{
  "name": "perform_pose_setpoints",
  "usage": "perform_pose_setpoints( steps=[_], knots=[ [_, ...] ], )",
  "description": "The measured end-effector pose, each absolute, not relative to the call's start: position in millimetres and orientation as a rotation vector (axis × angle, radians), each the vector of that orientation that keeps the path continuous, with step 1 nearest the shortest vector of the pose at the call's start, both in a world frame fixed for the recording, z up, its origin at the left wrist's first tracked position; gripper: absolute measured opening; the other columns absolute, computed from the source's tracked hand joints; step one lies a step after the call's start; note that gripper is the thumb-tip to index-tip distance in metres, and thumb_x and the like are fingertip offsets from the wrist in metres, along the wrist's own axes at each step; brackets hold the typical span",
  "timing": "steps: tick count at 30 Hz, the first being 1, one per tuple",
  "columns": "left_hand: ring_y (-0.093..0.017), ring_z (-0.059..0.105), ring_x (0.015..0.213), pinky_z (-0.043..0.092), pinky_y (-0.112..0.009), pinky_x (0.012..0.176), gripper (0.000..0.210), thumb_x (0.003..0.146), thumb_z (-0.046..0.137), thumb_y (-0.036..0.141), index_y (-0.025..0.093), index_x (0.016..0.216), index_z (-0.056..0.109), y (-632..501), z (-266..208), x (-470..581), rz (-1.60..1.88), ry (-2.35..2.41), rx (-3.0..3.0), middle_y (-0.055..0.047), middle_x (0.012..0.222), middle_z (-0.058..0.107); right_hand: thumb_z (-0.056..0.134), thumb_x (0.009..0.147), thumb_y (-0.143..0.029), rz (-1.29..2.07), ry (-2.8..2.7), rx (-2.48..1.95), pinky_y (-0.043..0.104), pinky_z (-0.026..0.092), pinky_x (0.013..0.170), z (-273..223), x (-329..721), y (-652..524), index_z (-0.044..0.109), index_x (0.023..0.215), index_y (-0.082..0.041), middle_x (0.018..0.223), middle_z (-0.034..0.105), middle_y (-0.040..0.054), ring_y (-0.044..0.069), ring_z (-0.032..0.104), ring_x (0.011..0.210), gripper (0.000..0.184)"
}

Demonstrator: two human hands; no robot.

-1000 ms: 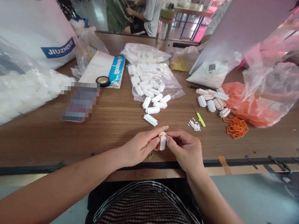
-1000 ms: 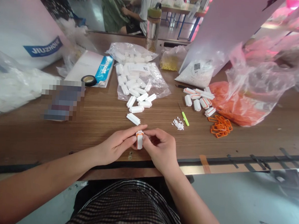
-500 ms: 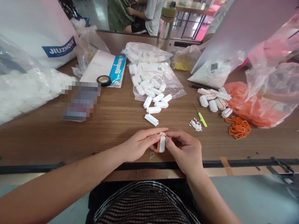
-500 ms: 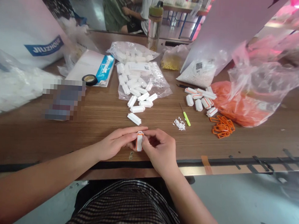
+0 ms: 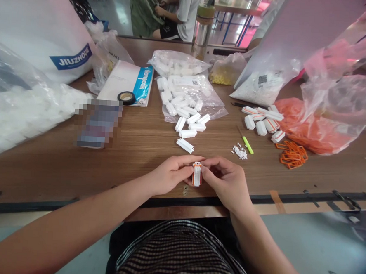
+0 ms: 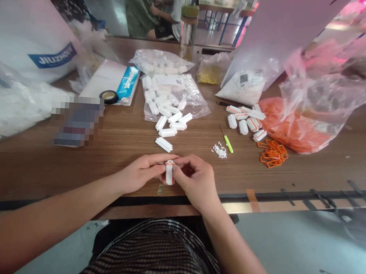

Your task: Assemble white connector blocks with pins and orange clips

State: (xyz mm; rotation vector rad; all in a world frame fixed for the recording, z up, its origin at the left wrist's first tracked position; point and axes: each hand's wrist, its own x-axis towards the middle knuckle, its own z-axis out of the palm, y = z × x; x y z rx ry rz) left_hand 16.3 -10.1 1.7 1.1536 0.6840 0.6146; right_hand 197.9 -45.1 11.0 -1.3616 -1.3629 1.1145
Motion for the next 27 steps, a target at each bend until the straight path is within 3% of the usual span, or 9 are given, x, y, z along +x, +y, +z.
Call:
perform_pose_setpoints(
  steps=[5, 9, 22, 27],
  knots=[
    [-0.017, 0.068, 0.09, 0.056, -0.035, 0.083, 0.043, 0.087, 0.058, 0.012, 0.018, 0.13, 0.06, -7.4, 2.0, 16.7, 0.635, 0.673, 0.962, -0.011, 0.111, 0.07, 0.068, 0.079, -0.024, 1.045, -1.425, -1.353, 0.028, 0.044, 0.06, 11.3, 195.7, -44.7, 0.071, 0.092, -0.021, 0.076, 0.06, -0.0009, 0.011, 0.054, 0.066, 0.014],
    [-0.018, 0.068, 0.091, 0.055, -0.036, 0.085, 0.043, 0.084, 0.059, 0.01, 0.017, 0.127, 0.061, -5.9, 0.8, 16.2, 0.698, 0.68, 0.857, -0.01, 0.107, 0.07, 0.066, 0.08, -0.022, 1.189, -1.417, -1.322, 0.027, 0.041, 0.057, 12.4, 197.3, -46.0, 0.071, 0.099, -0.021, 0.068, 0.055, -0.0038, 0.009, 0.049, 0.059, 0.02],
    [-0.017, 0.066, 0.1, 0.048, -0.037, 0.096, 0.06, 0.07, 0.072, -0.001, 0.022, 0.124, 0.061, -6.4, 3.7, 15.4, 0.712, 0.687, 0.951, -0.006, 0.108, 0.07, 0.065, 0.08, -0.021, 1.316, -1.379, -1.246, 0.026, 0.048, 0.062, 5.6, 202.1, -44.8, 0.069, 0.103, -0.021, 0.075, 0.062, -0.0023, 0.009, 0.055, 0.063, 0.023],
    [-0.019, 0.067, 0.102, 0.049, -0.039, 0.095, 0.058, 0.071, 0.069, 0.001, 0.023, 0.124, 0.059, -7.2, 5.2, 15.8, 0.717, 0.719, 1.003, -0.006, 0.108, 0.071, 0.064, 0.084, -0.024, 1.114, -1.457, -1.308, 0.03, 0.049, 0.067, 8.8, 196.2, -48.2, 0.071, 0.101, -0.022, 0.081, 0.065, 0.0007, 0.012, 0.059, 0.07, 0.018]
  ],
)
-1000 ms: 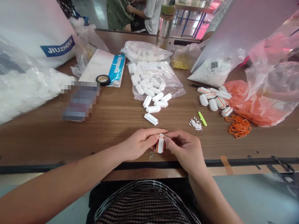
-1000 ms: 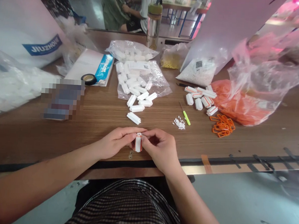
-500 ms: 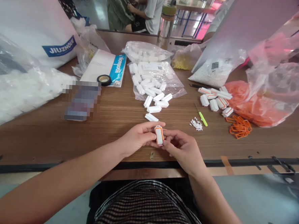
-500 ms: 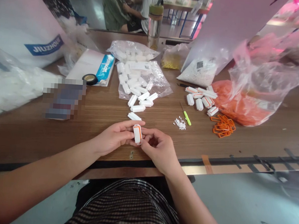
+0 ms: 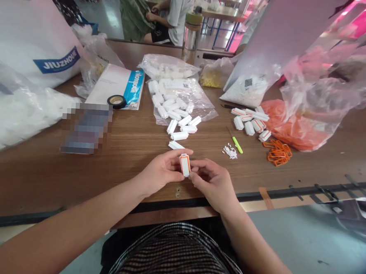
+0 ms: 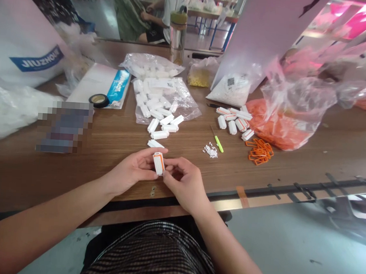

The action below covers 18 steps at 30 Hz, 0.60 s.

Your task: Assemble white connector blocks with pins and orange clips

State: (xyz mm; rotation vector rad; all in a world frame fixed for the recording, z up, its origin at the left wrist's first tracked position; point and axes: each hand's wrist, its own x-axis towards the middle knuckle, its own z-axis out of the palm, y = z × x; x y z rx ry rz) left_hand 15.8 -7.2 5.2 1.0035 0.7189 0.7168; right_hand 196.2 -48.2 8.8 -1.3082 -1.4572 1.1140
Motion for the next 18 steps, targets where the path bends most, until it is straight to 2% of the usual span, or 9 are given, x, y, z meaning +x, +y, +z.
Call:
perform_pose_setpoints(
  steps=[3, 7, 11, 13, 16, 18],
  knots=[
    [-0.019, 0.067, 0.097, 0.051, -0.04, 0.092, 0.057, 0.072, 0.069, 0.005, 0.021, 0.126, 0.058, -9, 5, 17, 0.753, 0.779, 1.1, -0.006, 0.107, 0.071, 0.059, 0.089, -0.029, 0.879, -1.604, -1.347, 0.032, 0.049, 0.071, 12, 190, -51, 0.071, 0.105, -0.024, 0.083, 0.065, 0.0024, 0.014, 0.059, 0.075, 0.02],
    [-0.018, 0.067, 0.098, 0.051, -0.042, 0.095, 0.058, 0.078, 0.067, 0.011, 0.021, 0.133, 0.053, -14, 4, 18, 0.775, 0.794, 1.297, -0.008, 0.114, 0.069, 0.064, 0.086, -0.031, 0.717, -1.71, -1.395, 0.031, 0.049, 0.071, 15, 183, -55, 0.068, 0.11, -0.022, 0.083, 0.063, 0.0031, 0.015, 0.058, 0.075, 0.027],
    [-0.02, 0.067, 0.101, 0.054, -0.042, 0.091, 0.073, 0.08, 0.071, 0.018, 0.025, 0.146, 0.04, -17, 0, 16, 0.733, 0.756, 1.462, -0.011, 0.124, 0.065, 0.065, 0.082, -0.029, 0.695, -1.757, -1.461, 0.027, 0.046, 0.061, 25, 203, -41, 0.071, 0.1, -0.022, 0.078, 0.066, 0.0014, 0.013, 0.058, 0.066, 0.021],
    [-0.021, 0.065, 0.104, 0.054, -0.041, 0.089, 0.074, 0.08, 0.073, 0.023, 0.027, 0.145, 0.04, -15, -2, 15, 0.75, 0.779, 1.573, -0.012, 0.125, 0.063, 0.063, 0.083, -0.035, 0.52, -1.754, -1.588, 0.027, 0.044, 0.059, 34, 234, -16, 0.073, 0.095, -0.021, 0.076, 0.068, 0.0017, 0.013, 0.058, 0.064, 0.02],
    [-0.019, 0.066, 0.094, 0.055, -0.035, 0.078, 0.047, 0.086, 0.067, 0.028, 0.023, 0.132, 0.055, -10, -5, 13, 0.807, 0.898, 1.661, -0.01, 0.111, 0.068, 0.068, 0.078, -0.04, 0.053, -1.716, -1.928, 0.03, 0.041, 0.061, 46, 299, 36, 0.074, 0.082, -0.016, 0.069, 0.068, 0.0043, 0.015, 0.059, 0.062, 0.024],
    [-0.016, 0.065, 0.081, 0.052, -0.032, 0.072, 0.032, 0.089, 0.063, 0.03, 0.02, 0.119, 0.063, -6, -5, 12, 0.856, 0.967, 1.674, -0.007, 0.095, 0.071, 0.068, 0.077, -0.04, -0.075, -1.658, -2.09, 0.033, 0.041, 0.065, 53, 338, 68, 0.074, 0.091, -0.013, 0.082, 0.073, 0.0111, 0.019, 0.063, 0.072, 0.032]
  ],
)
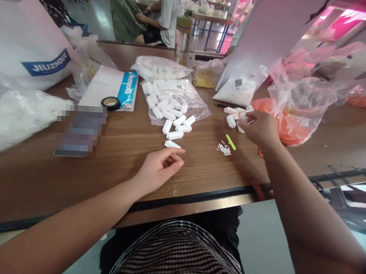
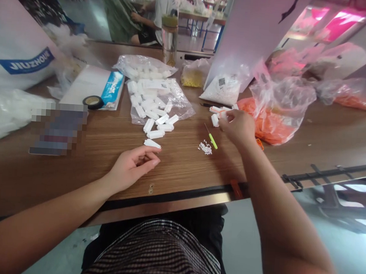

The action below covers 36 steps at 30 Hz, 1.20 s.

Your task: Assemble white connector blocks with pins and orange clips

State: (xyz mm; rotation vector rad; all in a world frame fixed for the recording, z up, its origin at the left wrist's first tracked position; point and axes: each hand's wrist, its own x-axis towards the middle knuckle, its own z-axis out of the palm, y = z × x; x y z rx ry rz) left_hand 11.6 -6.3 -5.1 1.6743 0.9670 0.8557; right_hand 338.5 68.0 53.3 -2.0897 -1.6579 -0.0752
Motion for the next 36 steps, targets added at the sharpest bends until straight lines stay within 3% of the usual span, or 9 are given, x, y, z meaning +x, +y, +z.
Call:
perform_pose_setpoints(
  steps=[2, 4, 8, 10, 13, 19, 27, 32, 36],
  knots=[
    [-0.015, 0.064, 0.075, 0.05, -0.03, 0.07, 0.021, 0.09, 0.062, 0.03, 0.018, 0.106, 0.068, -3, -3, 10, 0.911, 1.012, 1.696, -0.005, 0.087, 0.071, 0.065, 0.078, -0.043, -0.145, -1.592, -2.139, 0.037, 0.041, 0.071, 59, 365, 87, 0.073, 0.099, -0.005, 0.099, 0.072, 0.0217, 0.025, 0.066, 0.088, 0.044],
    [-0.015, 0.063, 0.073, 0.049, -0.029, 0.069, 0.016, 0.091, 0.06, 0.029, 0.019, 0.098, 0.069, 2, 1, 6, 0.99, 1.088, 1.741, -0.004, 0.085, 0.072, 0.061, 0.081, -0.043, -0.207, -1.549, -2.132, 0.039, 0.041, 0.075, 62, 375, 92, 0.073, 0.102, -0.004, 0.107, 0.07, 0.0254, 0.029, 0.065, 0.096, 0.046],
    [-0.019, 0.061, 0.085, 0.047, -0.034, 0.078, 0.014, 0.091, 0.058, 0.024, 0.021, 0.099, 0.069, 16, 9, -6, 1.118, 1.259, 2.078, -0.004, 0.096, 0.07, 0.061, 0.083, -0.04, -0.177, -1.619, -1.962, 0.039, 0.045, 0.072, 57, 355, 77, 0.076, 0.1, -0.012, 0.095, 0.075, 0.0168, 0.025, 0.068, 0.083, 0.036],
    [-0.025, 0.057, 0.104, 0.042, -0.042, 0.092, 0.024, 0.089, 0.06, 0.022, 0.023, 0.112, 0.067, 23, 10, -10, 0.959, 1.232, 2.356, -0.005, 0.112, 0.068, 0.062, 0.083, -0.039, -0.106, -1.68, -1.85, 0.036, 0.047, 0.072, 53, 336, 67, 0.077, 0.095, -0.015, 0.088, 0.075, 0.0118, 0.021, 0.068, 0.076, 0.031],
    [-0.028, 0.052, 0.11, 0.04, -0.046, 0.093, 0.035, 0.09, 0.06, 0.025, 0.025, 0.126, 0.06, 30, 7, -12, 0.766, 1.235, 2.531, -0.006, 0.124, 0.064, 0.064, 0.081, -0.033, -0.042, -1.727, -1.687, 0.034, 0.05, 0.073, 46, 315, 57, 0.077, 0.087, -0.018, 0.084, 0.075, 0.0074, 0.02, 0.068, 0.075, 0.021],
    [-0.026, 0.053, 0.099, 0.042, -0.043, 0.089, 0.023, 0.094, 0.057, 0.025, 0.023, 0.116, 0.065, 32, -1, -9, 0.662, 1.255, 2.61, -0.007, 0.11, 0.066, 0.062, 0.083, -0.033, -0.009, -1.72, -1.592, 0.031, 0.049, 0.065, 31, 300, 47, 0.075, 0.085, -0.017, 0.077, 0.072, 0.0068, 0.019, 0.065, 0.067, 0.021],
    [-0.02, 0.06, 0.089, 0.05, -0.038, 0.083, 0.028, 0.091, 0.061, 0.023, 0.022, 0.119, 0.059, 28, 1, -9, 0.623, 1.226, 2.374, -0.005, 0.103, 0.065, 0.056, 0.09, -0.03, 0.104, -2.086, -1.366, 0.028, 0.044, 0.061, 24, 265, 25, 0.072, 0.082, -0.018, 0.071, 0.066, 0.003, 0.014, 0.059, 0.062, 0.021],
    [-0.015, 0.061, 0.077, 0.051, -0.032, 0.077, 0.039, 0.083, 0.067, 0.013, 0.023, 0.118, 0.055, 25, 2, -5, 0.689, 1.242, 2.271, -0.001, 0.101, 0.068, 0.053, 0.091, -0.027, 0.188, -2.357, -1.164, 0.028, 0.048, 0.066, 18, 249, 17, 0.071, 0.096, -0.017, 0.089, 0.07, 0.0064, 0.015, 0.063, 0.074, 0.021],
    [-0.012, 0.061, 0.072, 0.05, -0.03, 0.072, 0.038, 0.082, 0.067, 0.011, 0.025, 0.115, 0.055, 23, 2, 1, 0.726, 1.217, 2.282, 0.002, 0.1, 0.07, 0.058, 0.089, -0.031, 0.382, -2.389, -1.176, 0.028, 0.049, 0.066, 14, 246, 15, 0.069, 0.109, -0.017, 0.099, 0.068, 0.0066, 0.012, 0.062, 0.071, 0.027]
  ],
)
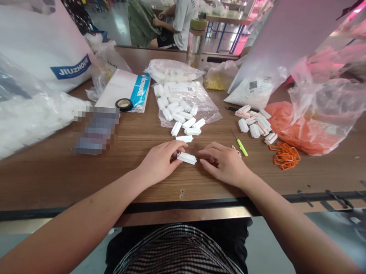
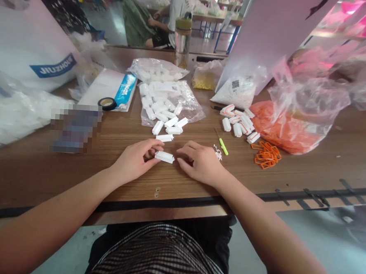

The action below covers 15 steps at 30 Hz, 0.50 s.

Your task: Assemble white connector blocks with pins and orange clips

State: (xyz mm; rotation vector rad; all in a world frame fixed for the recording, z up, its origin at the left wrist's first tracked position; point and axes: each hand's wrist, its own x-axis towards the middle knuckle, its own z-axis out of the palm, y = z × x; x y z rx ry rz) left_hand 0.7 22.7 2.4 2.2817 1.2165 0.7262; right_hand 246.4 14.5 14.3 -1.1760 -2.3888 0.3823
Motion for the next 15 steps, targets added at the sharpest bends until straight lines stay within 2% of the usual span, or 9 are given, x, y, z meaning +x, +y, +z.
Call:
perform_pose_setpoints(
  steps=[4, 6, 8, 11, 13, 15],
  knots=[
    [-0.011, 0.06, 0.069, 0.049, -0.028, 0.066, 0.021, 0.084, 0.066, 0.015, 0.023, 0.102, 0.058, 19, -1, 6, 0.802, 1.189, 2.257, 0.001, 0.094, 0.067, 0.061, 0.089, -0.04, 0.592, -2.361, -1.156, 0.027, 0.049, 0.067, 15, 243, 12, 0.067, 0.115, -0.016, 0.096, 0.066, 0.0056, 0.012, 0.061, 0.073, 0.036],
    [-0.011, 0.061, 0.07, 0.049, -0.027, 0.065, 0.014, 0.085, 0.065, 0.018, 0.022, 0.097, 0.059, 16, -3, 8, 0.834, 1.172, 2.227, 0.001, 0.094, 0.065, 0.06, 0.09, -0.04, 0.632, -2.319, -1.175, 0.027, 0.047, 0.065, 15, 240, 11, 0.069, 0.11, -0.018, 0.087, 0.065, 0.0032, 0.011, 0.059, 0.069, 0.032],
    [-0.012, 0.062, 0.074, 0.05, -0.027, 0.065, 0.015, 0.086, 0.066, 0.019, 0.023, 0.099, 0.059, 14, -3, 10, 0.842, 1.168, 2.23, 0.0, 0.096, 0.064, 0.06, 0.09, -0.037, 0.645, -2.284, -1.191, 0.026, 0.046, 0.062, 14, 236, 10, 0.07, 0.105, -0.019, 0.08, 0.065, 0.0009, 0.01, 0.057, 0.064, 0.026],
    [-0.018, 0.062, 0.091, 0.052, -0.031, 0.073, 0.027, 0.084, 0.07, 0.025, 0.026, 0.109, 0.06, 12, -1, 12, 0.861, 1.164, 2.36, 0.0, 0.102, 0.065, 0.06, 0.087, -0.029, 0.484, -2.28, -1.14, 0.026, 0.045, 0.059, 11, 231, 9, 0.069, 0.1, -0.018, 0.074, 0.064, 0.0003, 0.01, 0.055, 0.061, 0.019],
    [-0.02, 0.059, 0.101, 0.052, -0.034, 0.079, 0.026, 0.085, 0.07, 0.027, 0.026, 0.109, 0.062, 11, 1, 12, 0.914, 1.154, 2.44, -0.001, 0.106, 0.064, 0.059, 0.087, -0.025, 0.313, -2.296, -1.061, 0.027, 0.045, 0.059, 10, 230, 7, 0.067, 0.098, -0.016, 0.073, 0.062, 0.0012, 0.011, 0.054, 0.061, 0.017],
    [-0.019, 0.059, 0.099, 0.051, -0.034, 0.08, 0.019, 0.087, 0.067, 0.024, 0.025, 0.105, 0.064, 10, 0, 11, 0.957, 1.144, 2.454, -0.002, 0.103, 0.062, 0.057, 0.088, -0.022, 0.223, -2.308, -0.97, 0.029, 0.047, 0.061, 10, 229, 7, 0.066, 0.101, -0.016, 0.076, 0.063, 0.0032, 0.013, 0.056, 0.065, 0.016]
  ],
)
